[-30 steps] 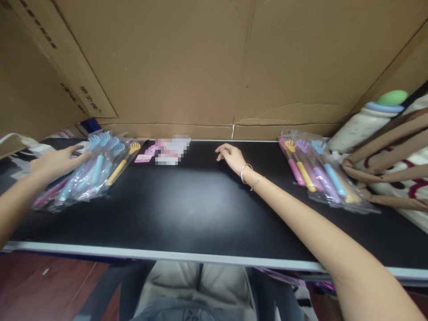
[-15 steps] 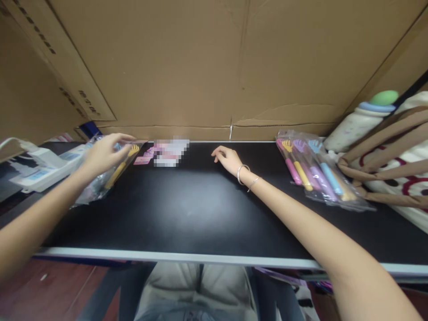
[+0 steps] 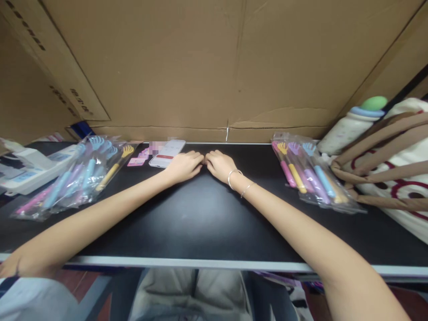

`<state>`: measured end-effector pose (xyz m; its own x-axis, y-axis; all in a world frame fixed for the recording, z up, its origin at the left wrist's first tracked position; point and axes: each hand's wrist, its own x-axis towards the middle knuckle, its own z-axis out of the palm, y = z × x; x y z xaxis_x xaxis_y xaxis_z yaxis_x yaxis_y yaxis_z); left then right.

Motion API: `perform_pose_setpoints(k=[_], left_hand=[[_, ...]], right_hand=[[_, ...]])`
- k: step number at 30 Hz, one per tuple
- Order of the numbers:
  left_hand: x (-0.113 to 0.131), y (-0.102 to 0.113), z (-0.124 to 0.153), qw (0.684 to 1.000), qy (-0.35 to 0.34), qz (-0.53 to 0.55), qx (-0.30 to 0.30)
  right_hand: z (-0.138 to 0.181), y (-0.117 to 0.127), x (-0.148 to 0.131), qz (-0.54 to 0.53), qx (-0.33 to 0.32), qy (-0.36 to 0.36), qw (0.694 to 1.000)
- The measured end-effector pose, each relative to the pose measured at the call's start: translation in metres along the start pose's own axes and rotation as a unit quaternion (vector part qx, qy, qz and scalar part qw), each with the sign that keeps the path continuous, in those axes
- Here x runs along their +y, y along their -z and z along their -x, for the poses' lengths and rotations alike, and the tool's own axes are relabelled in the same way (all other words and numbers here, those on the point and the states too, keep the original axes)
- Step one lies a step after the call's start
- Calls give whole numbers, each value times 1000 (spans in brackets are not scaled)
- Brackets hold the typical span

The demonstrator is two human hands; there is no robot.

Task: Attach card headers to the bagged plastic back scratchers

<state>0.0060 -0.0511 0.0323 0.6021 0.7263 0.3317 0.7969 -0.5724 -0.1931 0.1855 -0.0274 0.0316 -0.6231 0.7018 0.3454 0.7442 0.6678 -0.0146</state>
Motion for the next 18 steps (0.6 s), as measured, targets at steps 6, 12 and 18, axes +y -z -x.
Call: perform_pose_setpoints(k=[6,12,18], left_hand=[[-5,-11,2,995,39,87,37],[-5,-13,3,993,45,107,37],[-5,-13,3,992,45,109,38]], right_hand=[[1,-1,0,10,-14,10,1000],[1,-1,0,10,-11,6,1000],[1,-3,1,9,-15,12,1000]])
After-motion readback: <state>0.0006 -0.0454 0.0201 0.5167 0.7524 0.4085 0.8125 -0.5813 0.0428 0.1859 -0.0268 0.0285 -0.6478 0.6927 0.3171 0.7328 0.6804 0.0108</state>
